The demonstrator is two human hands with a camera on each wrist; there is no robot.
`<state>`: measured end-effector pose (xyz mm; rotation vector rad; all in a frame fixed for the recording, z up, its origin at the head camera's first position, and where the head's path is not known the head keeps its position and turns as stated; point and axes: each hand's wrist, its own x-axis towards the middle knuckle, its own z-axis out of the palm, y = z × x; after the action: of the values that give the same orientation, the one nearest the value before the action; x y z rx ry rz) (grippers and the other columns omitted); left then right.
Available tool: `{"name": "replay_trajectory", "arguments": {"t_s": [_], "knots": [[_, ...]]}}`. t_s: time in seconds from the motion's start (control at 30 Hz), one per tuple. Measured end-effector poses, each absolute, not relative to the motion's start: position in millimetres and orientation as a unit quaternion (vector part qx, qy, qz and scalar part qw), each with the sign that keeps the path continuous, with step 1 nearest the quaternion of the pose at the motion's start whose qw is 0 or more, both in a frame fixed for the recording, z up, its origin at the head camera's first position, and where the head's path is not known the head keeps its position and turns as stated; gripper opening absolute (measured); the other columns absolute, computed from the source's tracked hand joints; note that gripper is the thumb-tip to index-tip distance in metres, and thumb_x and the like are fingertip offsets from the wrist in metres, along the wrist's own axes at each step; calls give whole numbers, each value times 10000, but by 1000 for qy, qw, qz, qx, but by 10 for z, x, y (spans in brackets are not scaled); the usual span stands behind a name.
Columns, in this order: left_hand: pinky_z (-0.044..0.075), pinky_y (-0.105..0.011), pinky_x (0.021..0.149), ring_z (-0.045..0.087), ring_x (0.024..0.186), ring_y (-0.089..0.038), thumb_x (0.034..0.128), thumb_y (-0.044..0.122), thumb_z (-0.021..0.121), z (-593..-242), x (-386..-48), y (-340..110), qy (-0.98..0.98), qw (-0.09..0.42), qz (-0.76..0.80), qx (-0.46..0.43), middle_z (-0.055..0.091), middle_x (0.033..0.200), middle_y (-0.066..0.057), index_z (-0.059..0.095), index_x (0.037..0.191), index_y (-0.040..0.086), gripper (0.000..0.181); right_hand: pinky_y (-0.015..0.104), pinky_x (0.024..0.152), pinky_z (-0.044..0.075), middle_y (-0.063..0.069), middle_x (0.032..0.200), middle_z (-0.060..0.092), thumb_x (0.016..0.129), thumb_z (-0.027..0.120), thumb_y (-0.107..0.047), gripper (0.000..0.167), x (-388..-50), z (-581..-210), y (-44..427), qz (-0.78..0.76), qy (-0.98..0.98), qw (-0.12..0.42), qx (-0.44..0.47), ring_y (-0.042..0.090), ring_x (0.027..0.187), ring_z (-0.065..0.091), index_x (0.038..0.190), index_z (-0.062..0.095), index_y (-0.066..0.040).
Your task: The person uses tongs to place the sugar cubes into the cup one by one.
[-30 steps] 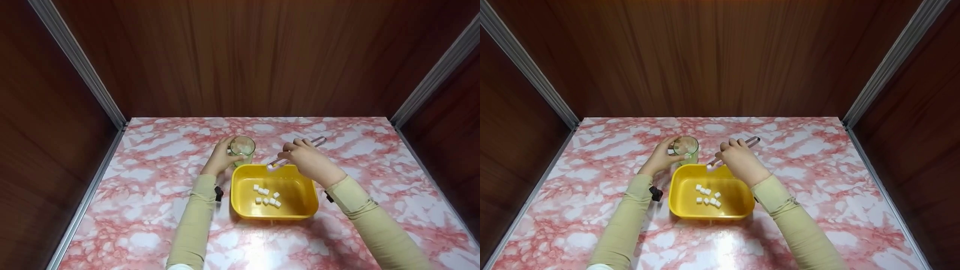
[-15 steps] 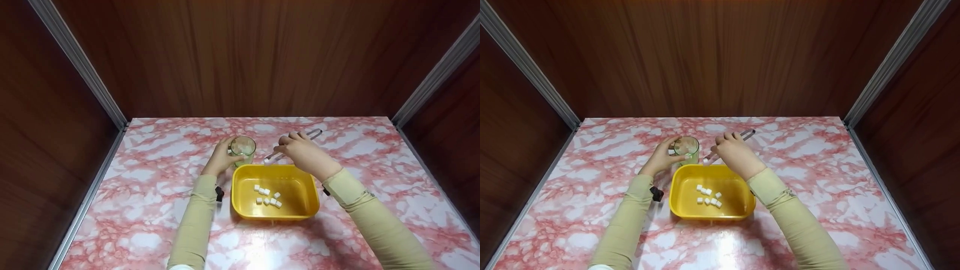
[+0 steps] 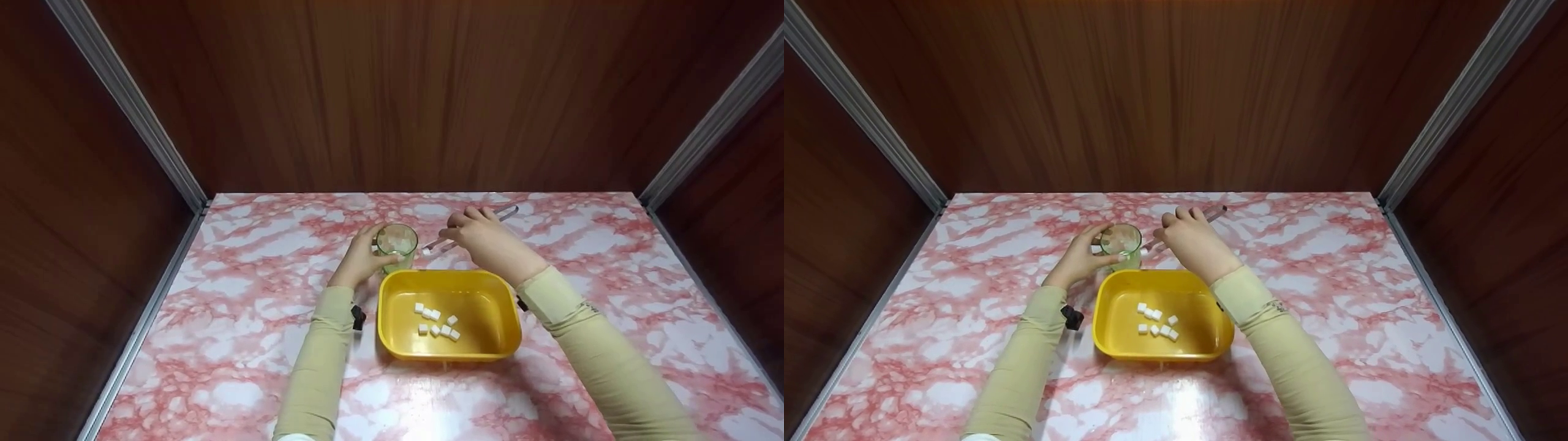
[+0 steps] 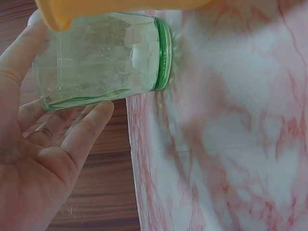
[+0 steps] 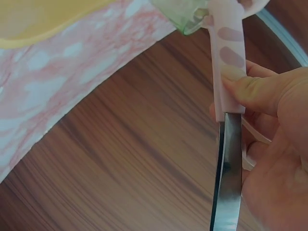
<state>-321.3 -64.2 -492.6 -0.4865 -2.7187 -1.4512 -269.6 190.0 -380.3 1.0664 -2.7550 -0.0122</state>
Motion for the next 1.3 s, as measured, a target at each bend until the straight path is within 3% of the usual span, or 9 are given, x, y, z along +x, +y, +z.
{"name": "replay_trajectory", "arguments": {"t_s": [0.1,0.33,0.57,0.9,1.3], "knots": [[306,-416,1092,348,1330,-294,755,267,828,-4924,-3210,-643,-871,9,-467,-154,358,1476,-159,421,1438,100,812,540,1000,356,80,1082,613,805,679,124,419,-2724,-3818,1871,-5,-931,93,352,314,1033,484,1135,709,-132],[294,-420,1099,334,1339,-299,764,259,822,-4918,-3210,-661,-871,12,-466,-153,360,1473,-172,418,1441,103,803,482,920,379,94,1076,606,799,708,91,394,-2773,-3848,1773,-20,-933,100,346,306,1003,464,1134,704,-117],[305,-411,1092,365,1315,-294,759,215,826,-4918,-3229,-660,-874,20,-460,-158,406,1437,-154,433,1429,99,786,494,970,362,91,1071,609,821,700,63,366,-2817,-3880,1690,-46,-931,118,342,315,1025,473,1130,706,-133],[292,-408,1098,371,1310,-283,753,212,827,-4950,-3233,-651,-875,17,-460,-151,410,1439,-139,438,1430,116,787,446,809,370,89,973,595,871,660,19,239,-2847,-3966,1602,-39,-920,170,351,305,910,482,1064,722,-109],[300,-399,1095,393,1290,-281,746,218,832,-4939,-3225,-636,-876,18,-457,-154,415,1430,-142,440,1426,99,794,442,832,360,91,999,598,875,657,19,263,-2862,-4012,1565,-45,-922,163,348,309,930,483,1093,710,-119]]}}
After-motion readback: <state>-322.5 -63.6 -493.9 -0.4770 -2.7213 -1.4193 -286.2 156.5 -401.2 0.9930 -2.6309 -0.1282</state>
